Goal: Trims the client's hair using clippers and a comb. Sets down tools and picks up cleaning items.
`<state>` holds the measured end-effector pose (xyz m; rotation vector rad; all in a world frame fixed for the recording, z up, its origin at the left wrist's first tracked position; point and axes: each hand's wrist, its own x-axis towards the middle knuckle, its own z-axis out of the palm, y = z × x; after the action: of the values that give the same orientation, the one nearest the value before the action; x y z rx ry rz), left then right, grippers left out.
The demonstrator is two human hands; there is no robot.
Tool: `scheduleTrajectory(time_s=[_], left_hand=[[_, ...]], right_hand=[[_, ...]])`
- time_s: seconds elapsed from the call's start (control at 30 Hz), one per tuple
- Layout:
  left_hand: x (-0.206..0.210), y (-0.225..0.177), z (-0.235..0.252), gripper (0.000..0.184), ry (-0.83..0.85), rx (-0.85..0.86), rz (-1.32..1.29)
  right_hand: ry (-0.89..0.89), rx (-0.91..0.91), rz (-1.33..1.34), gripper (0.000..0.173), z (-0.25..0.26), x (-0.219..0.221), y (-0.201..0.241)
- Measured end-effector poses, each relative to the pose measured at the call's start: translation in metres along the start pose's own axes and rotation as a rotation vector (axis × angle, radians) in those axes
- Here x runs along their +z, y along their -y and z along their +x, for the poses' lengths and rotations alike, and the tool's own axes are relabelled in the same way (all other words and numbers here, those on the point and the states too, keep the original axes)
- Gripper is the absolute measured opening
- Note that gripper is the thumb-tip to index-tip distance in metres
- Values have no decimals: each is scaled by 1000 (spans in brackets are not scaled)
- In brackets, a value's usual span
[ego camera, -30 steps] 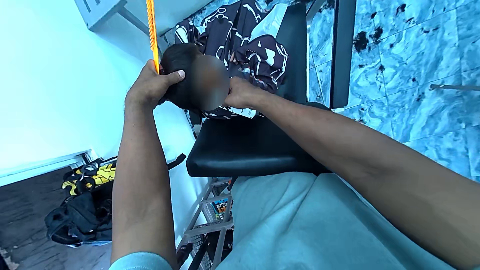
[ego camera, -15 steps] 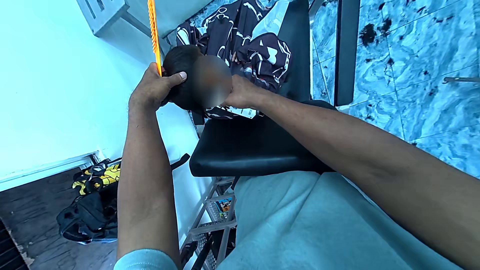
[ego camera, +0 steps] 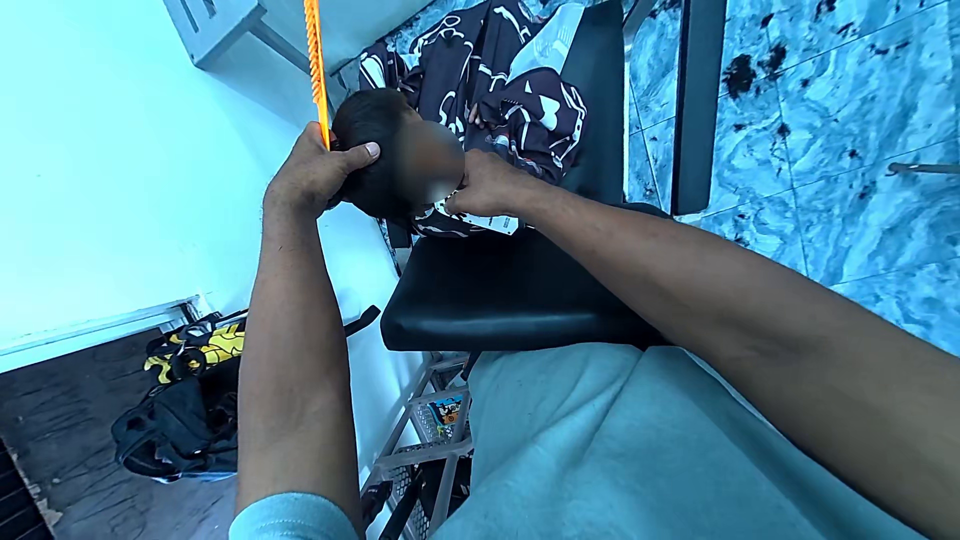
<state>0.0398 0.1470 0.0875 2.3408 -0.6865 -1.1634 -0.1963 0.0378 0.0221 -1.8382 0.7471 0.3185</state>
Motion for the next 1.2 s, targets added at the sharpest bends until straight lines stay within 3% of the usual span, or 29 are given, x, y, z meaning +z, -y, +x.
scheduleTrajectory(time_s=[0.17,0.33,0.47,0.6,0.73,0.87,1.03,1.13,1.2], left_hand=[[-1,3,2,69,-10,0,20],[-1,3,3,70,-8,4,36],[-1,2,1,68,-3,2,18],[-1,3,2,70,-2,4,21],[-2,3,2,71,-2,13,52],[-2,0,0,69,5,8,42],[-2,1,2,68,8,-2,20],[-2,2,2,70,12,4,17],[-2,1,2,70,7,7,27]], right_hand=[[-17,-44,134,37,2,-2,0],[-6,28,-33,34,-1,-3,6],[-11,-23,175,37,3,-5,2],[2,13,26,33,3,-6,4],[18,-65,173,38,5,-8,-1],[19,-11,-72,32,5,-9,2],[19,-53,109,38,10,-12,0],[26,-20,-78,32,8,-13,5],[29,-16,-64,33,10,-14,3]])
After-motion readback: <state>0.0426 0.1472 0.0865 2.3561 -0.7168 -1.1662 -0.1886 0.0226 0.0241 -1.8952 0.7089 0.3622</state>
